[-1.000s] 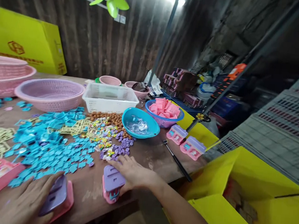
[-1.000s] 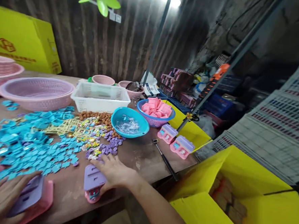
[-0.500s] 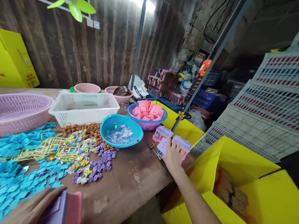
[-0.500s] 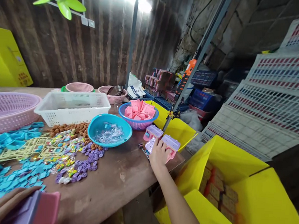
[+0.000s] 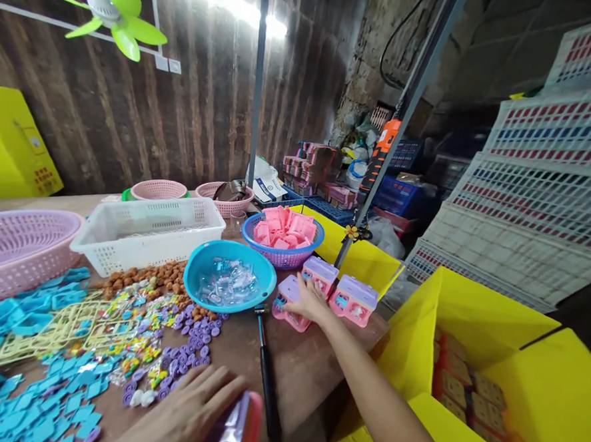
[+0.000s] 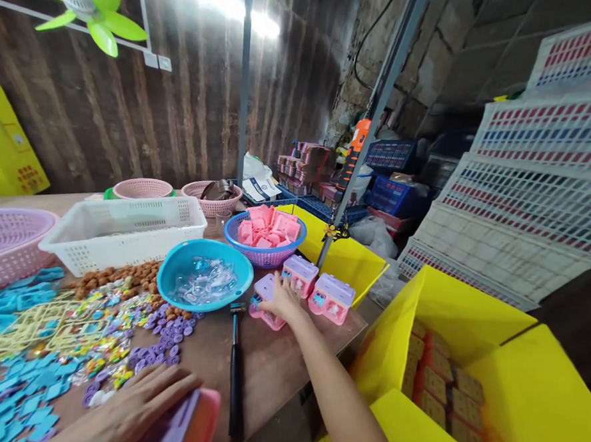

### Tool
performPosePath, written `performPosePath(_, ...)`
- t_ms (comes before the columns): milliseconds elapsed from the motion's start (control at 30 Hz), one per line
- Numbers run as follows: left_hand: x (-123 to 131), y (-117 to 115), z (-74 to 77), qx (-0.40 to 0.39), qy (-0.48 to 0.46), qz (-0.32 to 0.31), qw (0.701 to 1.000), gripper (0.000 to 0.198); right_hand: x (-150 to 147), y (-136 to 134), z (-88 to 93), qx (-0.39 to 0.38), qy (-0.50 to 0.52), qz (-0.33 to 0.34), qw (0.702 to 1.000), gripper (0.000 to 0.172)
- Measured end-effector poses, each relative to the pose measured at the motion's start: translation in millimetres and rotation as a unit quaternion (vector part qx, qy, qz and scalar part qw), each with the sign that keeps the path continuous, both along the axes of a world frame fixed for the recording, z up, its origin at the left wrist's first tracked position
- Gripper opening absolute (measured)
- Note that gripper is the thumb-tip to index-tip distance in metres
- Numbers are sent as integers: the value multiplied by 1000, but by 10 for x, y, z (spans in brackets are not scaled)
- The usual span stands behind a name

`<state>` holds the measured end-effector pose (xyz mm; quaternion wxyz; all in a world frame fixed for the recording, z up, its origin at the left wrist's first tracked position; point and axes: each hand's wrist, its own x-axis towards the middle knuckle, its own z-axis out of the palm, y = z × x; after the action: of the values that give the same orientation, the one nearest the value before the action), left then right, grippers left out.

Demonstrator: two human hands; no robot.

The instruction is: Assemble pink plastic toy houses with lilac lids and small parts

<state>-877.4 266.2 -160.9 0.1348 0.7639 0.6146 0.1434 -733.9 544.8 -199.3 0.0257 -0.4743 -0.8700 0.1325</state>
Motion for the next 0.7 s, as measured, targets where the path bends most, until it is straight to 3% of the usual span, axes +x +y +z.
performPosePath(67,246,377,214,-15,-31,-46,998,75,42,184,107,4,10,52,999,88)
performPosePath(167,497,942,252,-12,-31,-153,988,77,208,520,277,30,15,82,996,65)
performPosePath(233,607,1276,128,-4,0,-210,978,75,354,725,324,41,-1,78,996,61)
performPosePath(333,733,1674,-124,-11,29,-264,964,71,534,913,257,38,-33,78,996,65)
performPosePath(467,844,1992,-351,-29,-8,-322,946,66,627,1002,106,41,-43,71,996,68)
performPosePath(600,854,2067,-369,-28,-65,-322,944,69,722,1029,113,58,-27,58,996,66)
performPosePath(667,800,2068,-334,-6,-87,-255,963,72,814,922,136,78,-10,43,996,61)
performPosePath(700,759,2077,-323,10,-92,-192,977,69,864,809,136,88,10,31,996,58)
